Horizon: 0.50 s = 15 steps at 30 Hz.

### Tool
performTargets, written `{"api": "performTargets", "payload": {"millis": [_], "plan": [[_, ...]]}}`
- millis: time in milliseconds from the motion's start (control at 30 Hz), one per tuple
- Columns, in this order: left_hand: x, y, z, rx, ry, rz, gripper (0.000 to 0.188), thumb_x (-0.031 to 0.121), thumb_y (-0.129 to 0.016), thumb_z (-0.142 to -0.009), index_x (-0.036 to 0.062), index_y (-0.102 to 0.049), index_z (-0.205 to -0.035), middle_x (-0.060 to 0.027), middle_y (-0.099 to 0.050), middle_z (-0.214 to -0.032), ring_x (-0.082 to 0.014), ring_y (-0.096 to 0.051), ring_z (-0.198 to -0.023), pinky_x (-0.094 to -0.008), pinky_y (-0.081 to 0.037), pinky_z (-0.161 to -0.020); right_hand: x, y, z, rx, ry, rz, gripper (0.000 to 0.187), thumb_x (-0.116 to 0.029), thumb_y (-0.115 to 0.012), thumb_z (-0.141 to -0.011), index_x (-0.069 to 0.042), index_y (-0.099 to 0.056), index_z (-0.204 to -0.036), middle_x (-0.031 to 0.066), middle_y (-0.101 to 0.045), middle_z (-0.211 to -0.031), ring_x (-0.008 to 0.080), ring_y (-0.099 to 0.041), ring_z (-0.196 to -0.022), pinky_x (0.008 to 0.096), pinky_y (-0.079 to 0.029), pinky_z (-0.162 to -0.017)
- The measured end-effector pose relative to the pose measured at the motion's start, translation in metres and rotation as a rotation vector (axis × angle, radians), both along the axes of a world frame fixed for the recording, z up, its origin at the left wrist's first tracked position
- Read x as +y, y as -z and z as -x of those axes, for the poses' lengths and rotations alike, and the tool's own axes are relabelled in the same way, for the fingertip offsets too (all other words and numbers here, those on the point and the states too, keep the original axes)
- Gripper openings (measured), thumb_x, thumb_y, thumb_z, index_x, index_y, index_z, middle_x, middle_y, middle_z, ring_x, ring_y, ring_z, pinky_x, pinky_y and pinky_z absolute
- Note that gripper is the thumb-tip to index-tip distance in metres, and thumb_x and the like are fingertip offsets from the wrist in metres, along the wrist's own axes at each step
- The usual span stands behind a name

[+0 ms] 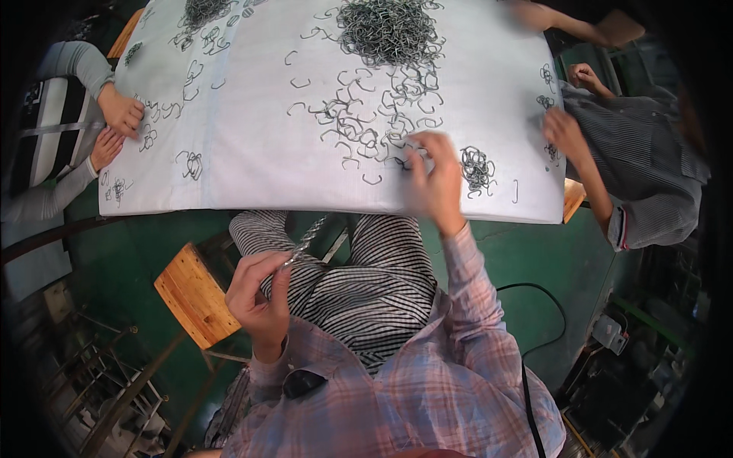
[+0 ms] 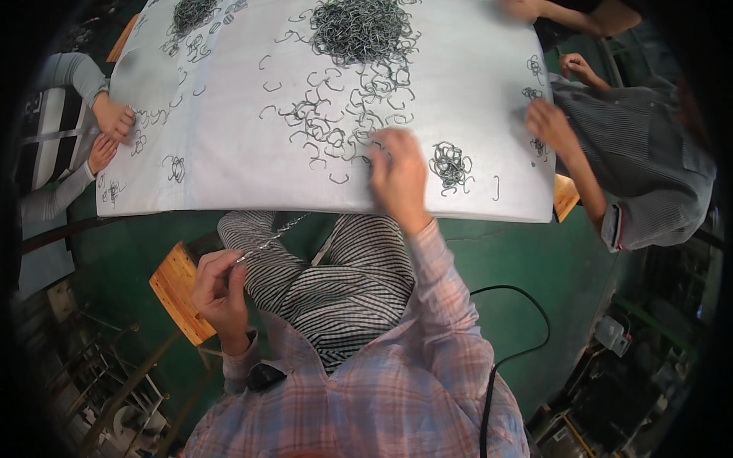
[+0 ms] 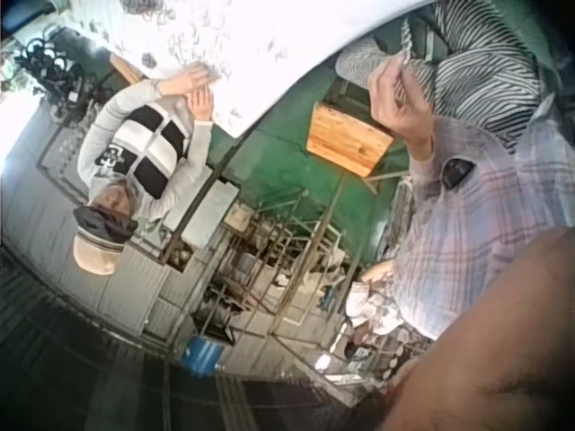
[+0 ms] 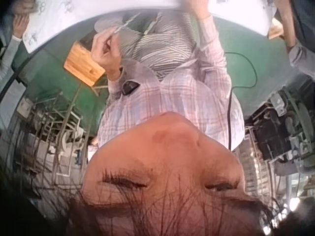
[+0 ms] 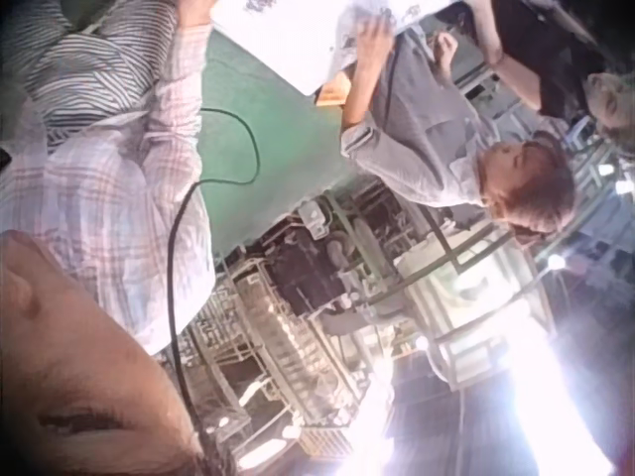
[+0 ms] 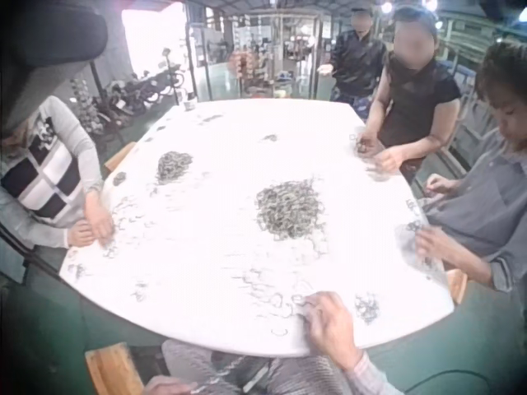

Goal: The person assembles small metal hooks by hand, linking them into chains on a white table. They occasionally walk around the workshop, pick up items from the floor, and handle a plastic bag and a small bottle.

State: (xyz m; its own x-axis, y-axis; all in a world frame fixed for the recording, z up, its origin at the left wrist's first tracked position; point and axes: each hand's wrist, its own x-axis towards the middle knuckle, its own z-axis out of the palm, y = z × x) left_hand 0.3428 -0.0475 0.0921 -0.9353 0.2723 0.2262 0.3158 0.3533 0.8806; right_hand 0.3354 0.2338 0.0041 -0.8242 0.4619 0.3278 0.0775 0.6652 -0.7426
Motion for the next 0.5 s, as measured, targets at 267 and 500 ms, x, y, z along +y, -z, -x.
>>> {"api": "performTargets", "payload": {"millis": [267,500], "plan": [[0.008,-0.001,0.003,0.027,-0.047,-0.019,0.016,-0.012,-0.063,-0.075,-0.0044,-0.065,-0.089,-0.013,-0.066,-0.086,-0.0212,-0.063,-0.078,-0.0277,-0.05,-0.07,0.088,0.033,0.051,-0.188,0.292,-0.169,0.01,-0.012,-0.064,-0.081,-0.004,-0.066,-0.088,0.012,-0.061,-0.089,0.0311,-0.059,-0.085,0.0395,-0.047,-0.071],[0.003,0.002,0.006,0.032,-0.08,-0.035,0.015,-0.011,-0.064,-0.076,-0.0048,-0.065,-0.089,-0.0138,-0.066,-0.087,-0.0208,-0.063,-0.079,-0.0272,-0.05,-0.07,0.095,0.026,0.083,-0.484,0.109,-0.239,0.016,-0.018,-0.066,-0.082,-0.002,-0.065,-0.087,0.0149,-0.063,-0.089,0.032,-0.061,-0.081,0.0402,-0.047,-0.07]]}}
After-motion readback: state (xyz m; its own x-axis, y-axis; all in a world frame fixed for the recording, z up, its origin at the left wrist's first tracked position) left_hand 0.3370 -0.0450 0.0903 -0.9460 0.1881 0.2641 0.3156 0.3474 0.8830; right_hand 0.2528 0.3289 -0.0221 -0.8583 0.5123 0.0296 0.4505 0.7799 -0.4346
